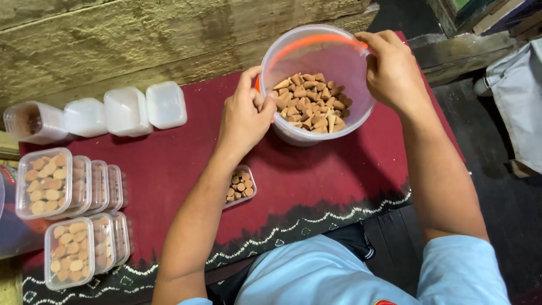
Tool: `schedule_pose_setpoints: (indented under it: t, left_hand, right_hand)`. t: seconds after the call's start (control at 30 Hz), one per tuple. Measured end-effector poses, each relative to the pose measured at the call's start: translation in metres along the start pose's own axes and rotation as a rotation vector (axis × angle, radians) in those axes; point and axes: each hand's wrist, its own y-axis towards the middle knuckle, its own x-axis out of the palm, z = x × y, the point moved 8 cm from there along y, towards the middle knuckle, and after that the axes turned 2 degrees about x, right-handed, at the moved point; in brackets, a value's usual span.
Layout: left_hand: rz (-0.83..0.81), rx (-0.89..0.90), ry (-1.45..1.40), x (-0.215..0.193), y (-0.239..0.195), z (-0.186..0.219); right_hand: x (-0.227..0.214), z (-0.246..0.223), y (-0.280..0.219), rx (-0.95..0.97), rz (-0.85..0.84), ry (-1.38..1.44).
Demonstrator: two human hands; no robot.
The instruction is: The person sorts small, cone-shaped snacks from a large plastic bucket into smaller rectangular plastic containers. They use both hands to pick up the snacks and place them into the containers, which are stacked on the table.
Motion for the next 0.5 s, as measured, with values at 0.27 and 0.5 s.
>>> schedule_pose_setpoints:
  t: [0.27,0.5]
  left_hand:
    - [-0.005,-0.089,-0.094,0.003,-0.041,0.006]
    - [-0.023,-0.073,-0.004,0.005,-0.046,-0.002]
  right_hand:
    - [-0.008,-0.018,-0.019,-0.055,-0.043,-0.034]
    - [0.056,-0.053,-0.004,-0.145,-0.528,-0.512]
